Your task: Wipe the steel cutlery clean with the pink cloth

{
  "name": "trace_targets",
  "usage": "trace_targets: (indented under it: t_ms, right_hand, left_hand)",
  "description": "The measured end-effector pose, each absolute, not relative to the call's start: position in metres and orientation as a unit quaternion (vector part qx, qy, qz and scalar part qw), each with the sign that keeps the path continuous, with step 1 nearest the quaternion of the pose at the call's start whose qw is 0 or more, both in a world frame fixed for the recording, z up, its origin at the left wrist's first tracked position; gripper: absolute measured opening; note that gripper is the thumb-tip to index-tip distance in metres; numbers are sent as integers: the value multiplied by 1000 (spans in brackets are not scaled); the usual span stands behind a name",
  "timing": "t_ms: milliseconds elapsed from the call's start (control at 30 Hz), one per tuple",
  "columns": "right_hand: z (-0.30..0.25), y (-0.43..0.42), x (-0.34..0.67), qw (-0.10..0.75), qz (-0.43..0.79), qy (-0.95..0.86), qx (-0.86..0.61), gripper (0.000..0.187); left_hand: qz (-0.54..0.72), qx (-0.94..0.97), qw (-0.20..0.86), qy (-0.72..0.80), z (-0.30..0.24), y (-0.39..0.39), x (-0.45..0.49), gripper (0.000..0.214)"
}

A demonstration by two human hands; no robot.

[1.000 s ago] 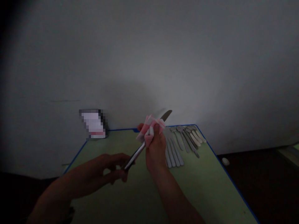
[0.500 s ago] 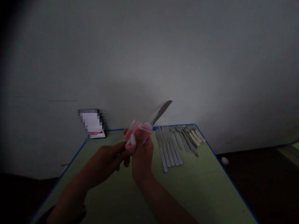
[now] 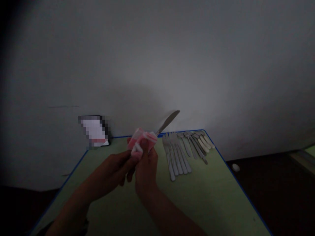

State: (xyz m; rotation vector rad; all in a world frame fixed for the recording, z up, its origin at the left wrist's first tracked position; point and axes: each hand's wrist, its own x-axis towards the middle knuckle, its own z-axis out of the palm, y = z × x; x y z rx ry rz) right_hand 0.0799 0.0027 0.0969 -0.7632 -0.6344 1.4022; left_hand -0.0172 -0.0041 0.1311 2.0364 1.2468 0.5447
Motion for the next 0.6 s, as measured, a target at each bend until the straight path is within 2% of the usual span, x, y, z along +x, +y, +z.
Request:
trace_targets:
  t_ms: [200, 400, 600]
  right_hand:
    - [94, -2, 80, 665, 619, -282, -308, 41]
    - [98, 14, 99, 657, 620, -297, -308, 44]
    - [104, 40, 136, 734, 558, -254, -293, 35]
  left_hand:
    - [172, 800, 306, 486, 136, -6, -18, 44]
    - [149, 827, 211, 499, 145, -18, -29, 34]
    - [81, 828, 287, 475, 153, -26, -57, 36]
